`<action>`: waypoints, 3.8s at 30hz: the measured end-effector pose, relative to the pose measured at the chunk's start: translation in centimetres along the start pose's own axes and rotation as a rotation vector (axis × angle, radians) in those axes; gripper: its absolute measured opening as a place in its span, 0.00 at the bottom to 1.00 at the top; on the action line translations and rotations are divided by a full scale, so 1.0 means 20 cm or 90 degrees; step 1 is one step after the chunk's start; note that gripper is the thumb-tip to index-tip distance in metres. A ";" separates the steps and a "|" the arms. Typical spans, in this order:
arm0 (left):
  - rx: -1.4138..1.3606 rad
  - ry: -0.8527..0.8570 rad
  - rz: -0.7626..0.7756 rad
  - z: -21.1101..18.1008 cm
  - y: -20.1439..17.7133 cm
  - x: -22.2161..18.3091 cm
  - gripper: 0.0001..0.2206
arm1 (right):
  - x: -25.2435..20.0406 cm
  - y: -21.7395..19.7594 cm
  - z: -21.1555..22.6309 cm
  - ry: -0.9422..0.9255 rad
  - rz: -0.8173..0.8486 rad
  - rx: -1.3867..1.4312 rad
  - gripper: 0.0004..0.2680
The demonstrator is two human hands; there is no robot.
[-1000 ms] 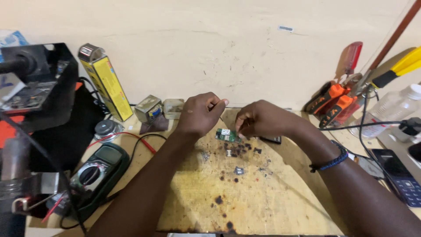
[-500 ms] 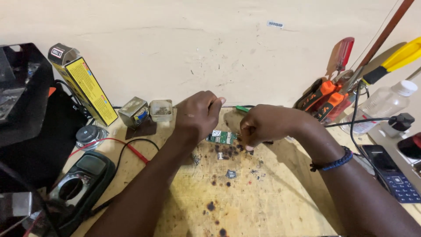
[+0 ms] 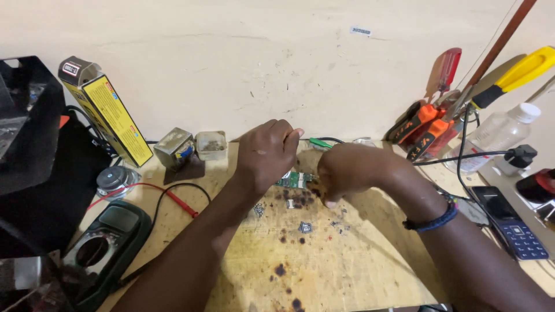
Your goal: Sorting through a box of small electronic components and examining a circuit board on a repair bench.
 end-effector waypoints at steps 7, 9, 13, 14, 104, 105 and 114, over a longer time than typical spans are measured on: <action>0.021 0.022 -0.020 -0.04 0.01 -0.01 0.15 | 0.06 0.00 -0.08 -0.068 -0.042 0.016 0.15; -0.028 0.020 -0.042 -0.06 0.01 -0.02 0.16 | 0.04 -0.05 -0.09 -0.030 -0.120 0.165 0.11; -0.027 0.011 -0.074 -0.03 0.03 -0.02 0.15 | 0.01 -0.14 -0.03 0.017 -0.336 0.361 0.10; -0.058 -0.010 -0.022 -0.03 0.01 -0.02 0.13 | -0.01 -0.15 0.00 0.037 -0.374 0.385 0.06; 0.303 -0.250 -0.368 0.30 -0.66 0.09 0.08 | 0.21 0.10 0.01 -0.369 -0.733 0.441 0.10; 0.298 -0.229 -0.391 0.29 -0.66 0.10 0.12 | 0.21 0.10 0.00 -0.365 -0.738 0.428 0.09; 0.047 -0.019 -0.269 0.29 -0.38 0.11 0.09 | 0.18 0.06 -0.09 -0.330 -0.662 0.431 0.07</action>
Point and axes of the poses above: each hand's wrist, its own x-axis towards the middle knuckle, its own y-axis out of the palm, z = x × y, the point moved 2 cm from there along x, towards the middle knuckle, and after that the axes turned 8 degrees about -y, right-handed, at the moved point
